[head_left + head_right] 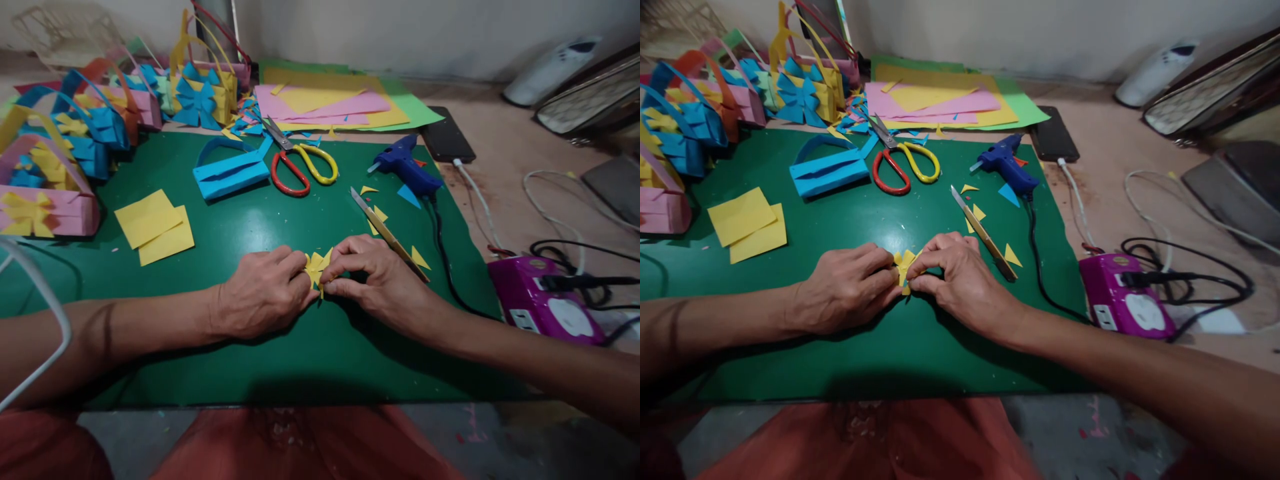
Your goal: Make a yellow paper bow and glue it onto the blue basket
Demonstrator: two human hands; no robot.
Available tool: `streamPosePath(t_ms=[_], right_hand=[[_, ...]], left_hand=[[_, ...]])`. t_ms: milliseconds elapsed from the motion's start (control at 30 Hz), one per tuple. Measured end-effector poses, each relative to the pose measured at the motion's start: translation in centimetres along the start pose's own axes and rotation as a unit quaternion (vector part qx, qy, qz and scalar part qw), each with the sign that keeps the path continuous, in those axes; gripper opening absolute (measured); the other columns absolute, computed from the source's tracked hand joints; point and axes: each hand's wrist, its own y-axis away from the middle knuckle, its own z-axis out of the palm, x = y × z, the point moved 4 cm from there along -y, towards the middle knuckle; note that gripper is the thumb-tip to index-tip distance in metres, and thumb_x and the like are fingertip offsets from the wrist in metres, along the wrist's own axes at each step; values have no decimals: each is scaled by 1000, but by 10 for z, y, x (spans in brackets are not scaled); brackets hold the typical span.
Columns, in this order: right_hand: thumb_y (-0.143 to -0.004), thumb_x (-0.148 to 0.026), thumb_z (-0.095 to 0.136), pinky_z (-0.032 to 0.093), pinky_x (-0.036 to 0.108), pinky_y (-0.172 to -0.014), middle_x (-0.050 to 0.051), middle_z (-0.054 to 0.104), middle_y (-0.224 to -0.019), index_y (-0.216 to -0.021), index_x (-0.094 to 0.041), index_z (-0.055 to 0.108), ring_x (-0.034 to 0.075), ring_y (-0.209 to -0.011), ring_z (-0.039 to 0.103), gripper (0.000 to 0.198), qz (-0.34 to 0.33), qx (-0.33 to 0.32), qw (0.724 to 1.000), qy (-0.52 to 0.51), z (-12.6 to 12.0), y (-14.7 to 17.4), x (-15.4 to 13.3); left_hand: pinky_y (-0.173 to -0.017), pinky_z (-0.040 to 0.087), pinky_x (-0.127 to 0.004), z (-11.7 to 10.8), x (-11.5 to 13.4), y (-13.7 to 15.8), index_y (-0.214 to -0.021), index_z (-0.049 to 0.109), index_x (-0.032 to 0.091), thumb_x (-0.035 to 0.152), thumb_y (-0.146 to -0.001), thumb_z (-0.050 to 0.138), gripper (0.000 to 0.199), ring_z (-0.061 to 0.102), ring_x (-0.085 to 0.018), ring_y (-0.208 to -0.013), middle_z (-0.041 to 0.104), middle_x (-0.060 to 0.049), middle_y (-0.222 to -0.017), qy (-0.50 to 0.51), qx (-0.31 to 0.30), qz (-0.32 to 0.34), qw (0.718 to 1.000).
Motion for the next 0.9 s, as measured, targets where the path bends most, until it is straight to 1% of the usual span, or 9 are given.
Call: streamPosePath(t_ms=[200, 333, 500, 700, 900], right_hand=[[-76, -15, 70, 35, 38, -79, -1, 61, -80, -71, -24, 72, 17, -84, 54, 11, -16, 6, 1000, 19, 2, -2, 1], [-75, -16, 71, 34, 39, -80, -1, 61, -80, -70, -25, 73, 17, -83, 54, 11, -14, 9, 1000, 19, 1, -3, 1], [-73, -21, 74, 33, 40, -79, -1, 60, -78, -67, -26, 73, 18, -82, 54, 8, -3, 5, 1000, 7, 1, -5, 0], [-72, -18, 75, 33, 39, -80, -1, 59, -78, -66, -25, 73, 18, -84, 54, 9, -6, -4, 1000, 0, 2, -5, -2], [-77, -18, 70, 33, 40, -82, 0, 57, -81, -68, -24, 70, 18, -86, 53, 10, -30, -16, 999, 11, 1, -2, -5]], left_hand=[[-46, 37, -28, 0, 0, -1, -69, 60, 16, 28, -90, 49, 27, 54, -16, -60, 62, -3, -67, -1, 8, -3, 1000], [-45, 36, -28, -1, 1, -1, -70, 60, 16, 28, -90, 49, 25, 54, -16, -59, 61, -3, -66, -3, 16, 0, 1000], [-46, 35, -27, -1, 0, -1, -69, 59, 16, 28, -92, 47, 28, 54, -16, -60, 61, -3, -67, -4, 10, 0, 1000], [-46, 35, -28, 0, 0, 0, -69, 61, 16, 27, -91, 46, 29, 55, -17, -60, 62, -3, -68, -6, 2, -1, 1000], [-46, 35, -28, 0, 0, 0, -68, 61, 16, 27, -92, 45, 30, 55, -16, -61, 62, -3, -68, -7, -6, 0, 1000]])
